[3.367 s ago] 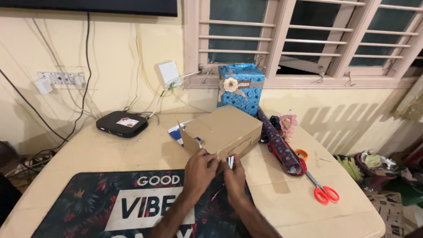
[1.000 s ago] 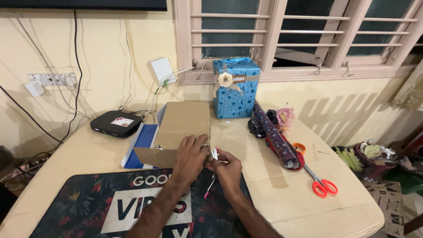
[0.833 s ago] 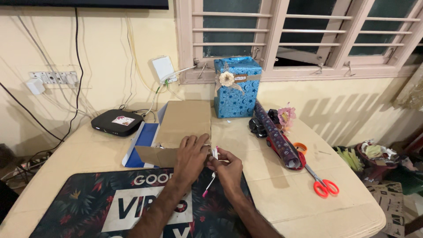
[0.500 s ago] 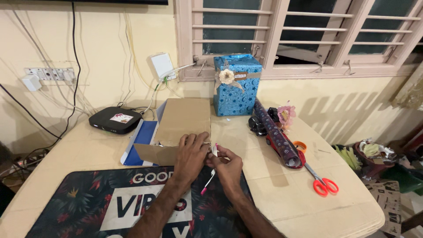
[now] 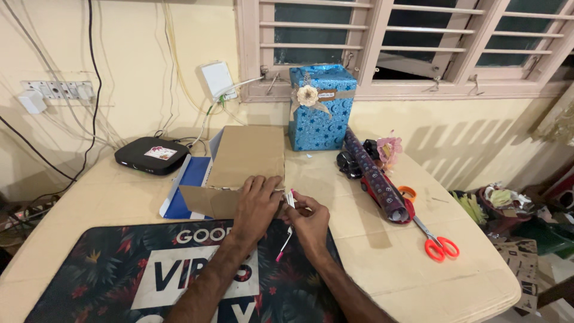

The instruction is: The person assembles a flat cardboard box by folding its flaps and securing them with a stapler. They then use a pink utility knife to trim excess cardboard edges. The task is performed on a table with other items like a wrapped gift and scissors nearby.

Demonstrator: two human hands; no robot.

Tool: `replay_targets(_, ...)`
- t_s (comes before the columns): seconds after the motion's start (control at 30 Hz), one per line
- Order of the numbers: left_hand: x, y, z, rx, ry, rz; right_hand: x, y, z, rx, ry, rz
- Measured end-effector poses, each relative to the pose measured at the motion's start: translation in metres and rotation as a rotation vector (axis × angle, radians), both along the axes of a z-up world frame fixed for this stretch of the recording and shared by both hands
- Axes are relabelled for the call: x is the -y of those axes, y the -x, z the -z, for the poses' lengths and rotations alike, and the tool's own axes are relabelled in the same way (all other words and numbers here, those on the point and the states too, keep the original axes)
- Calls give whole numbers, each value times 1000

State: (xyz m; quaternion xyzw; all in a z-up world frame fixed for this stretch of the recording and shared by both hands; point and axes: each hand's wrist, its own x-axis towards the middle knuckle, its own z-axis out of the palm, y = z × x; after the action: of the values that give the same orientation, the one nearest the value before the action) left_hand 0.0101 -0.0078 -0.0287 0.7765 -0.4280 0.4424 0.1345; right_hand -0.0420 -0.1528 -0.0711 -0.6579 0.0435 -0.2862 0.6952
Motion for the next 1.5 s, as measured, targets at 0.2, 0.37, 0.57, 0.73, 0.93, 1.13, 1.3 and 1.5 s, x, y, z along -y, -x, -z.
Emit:
replay_targets(0.2,1,-1,7,131,24,-36,-2,-3,4,58,-3,36)
replay_targets(0.37,3,-3,12,105,20,-29,1,-4,2,112,46,-1)
replay_targets(0.57,0,-6,10,76,5,-10,-1,-1,-7,10,85,-20)
replay_targets(0.73,-1,-5,2,45,-45,-8,-1,4,-14,-68,45,-41)
replay_targets(0.93,-3,3,-5,77,-66,-68,11,0,-15,-188,-247,-7)
replay_targets(1.13,-4,7,-7,18,-146,-88,22,4,-8,-154,-315,43)
replay_targets(1.3,-5,11,-8,21,-107,-67,18,5,-7,-191,-285,-42)
replay_targets(1.5,-4,10,-7,6,-152,-108,13,4,-6,-211,-229,-76)
